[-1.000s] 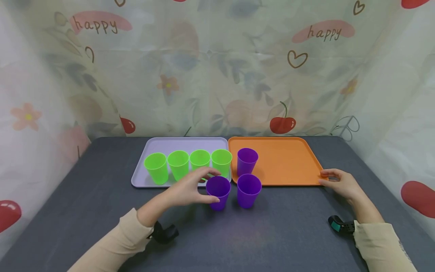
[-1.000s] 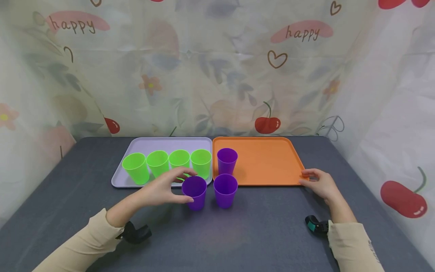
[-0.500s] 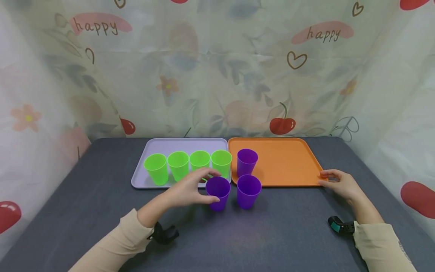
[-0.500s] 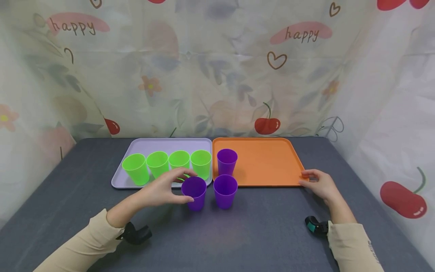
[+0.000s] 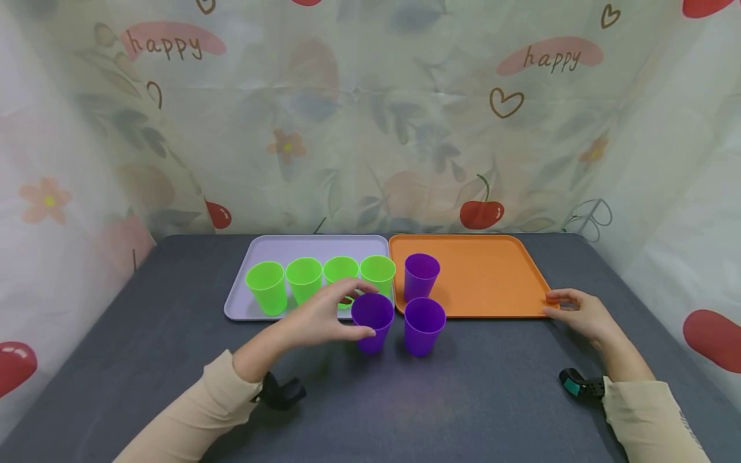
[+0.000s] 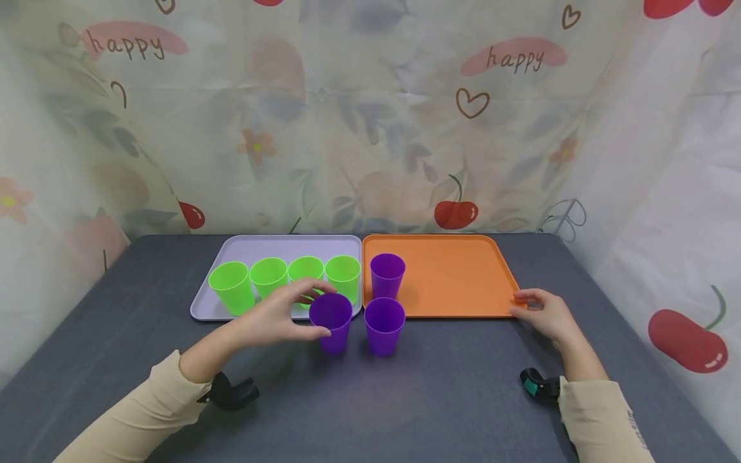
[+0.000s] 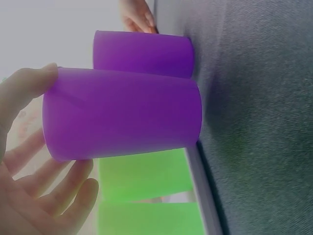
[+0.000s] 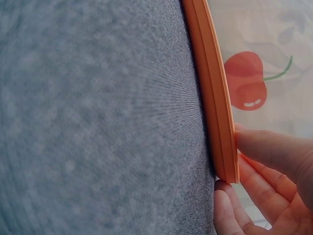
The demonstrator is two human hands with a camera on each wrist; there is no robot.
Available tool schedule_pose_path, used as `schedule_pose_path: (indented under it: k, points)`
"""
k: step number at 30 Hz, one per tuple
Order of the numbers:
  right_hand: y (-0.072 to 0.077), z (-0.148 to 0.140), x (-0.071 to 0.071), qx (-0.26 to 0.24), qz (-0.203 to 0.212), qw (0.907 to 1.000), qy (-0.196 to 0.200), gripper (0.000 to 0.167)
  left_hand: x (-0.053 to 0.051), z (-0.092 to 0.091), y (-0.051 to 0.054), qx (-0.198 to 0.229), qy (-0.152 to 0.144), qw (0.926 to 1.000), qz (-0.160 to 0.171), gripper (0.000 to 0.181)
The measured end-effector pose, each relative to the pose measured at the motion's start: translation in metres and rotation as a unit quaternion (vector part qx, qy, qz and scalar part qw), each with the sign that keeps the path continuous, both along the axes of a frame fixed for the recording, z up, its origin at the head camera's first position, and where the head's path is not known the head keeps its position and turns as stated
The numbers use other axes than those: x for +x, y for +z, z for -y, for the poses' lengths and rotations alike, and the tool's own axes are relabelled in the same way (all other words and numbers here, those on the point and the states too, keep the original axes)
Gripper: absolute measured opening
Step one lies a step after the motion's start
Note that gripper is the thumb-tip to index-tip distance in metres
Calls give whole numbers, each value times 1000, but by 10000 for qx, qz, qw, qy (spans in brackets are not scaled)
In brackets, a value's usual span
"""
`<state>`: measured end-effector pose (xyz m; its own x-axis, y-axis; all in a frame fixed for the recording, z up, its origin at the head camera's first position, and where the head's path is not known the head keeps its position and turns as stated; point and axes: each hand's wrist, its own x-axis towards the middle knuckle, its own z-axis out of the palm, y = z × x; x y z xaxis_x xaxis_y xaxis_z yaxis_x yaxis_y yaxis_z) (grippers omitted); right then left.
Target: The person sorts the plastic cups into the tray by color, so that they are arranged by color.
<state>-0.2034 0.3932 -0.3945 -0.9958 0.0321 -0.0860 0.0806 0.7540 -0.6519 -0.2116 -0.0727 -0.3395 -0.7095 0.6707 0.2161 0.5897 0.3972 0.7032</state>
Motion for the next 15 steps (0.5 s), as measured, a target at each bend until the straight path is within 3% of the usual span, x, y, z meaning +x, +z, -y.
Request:
schedule_pose_path:
  k: [15]
  points:
    - [0, -1, -1, 48, 23, 10000, 13, 58, -4, -5, 30, 360, 61, 9981, -504, 52]
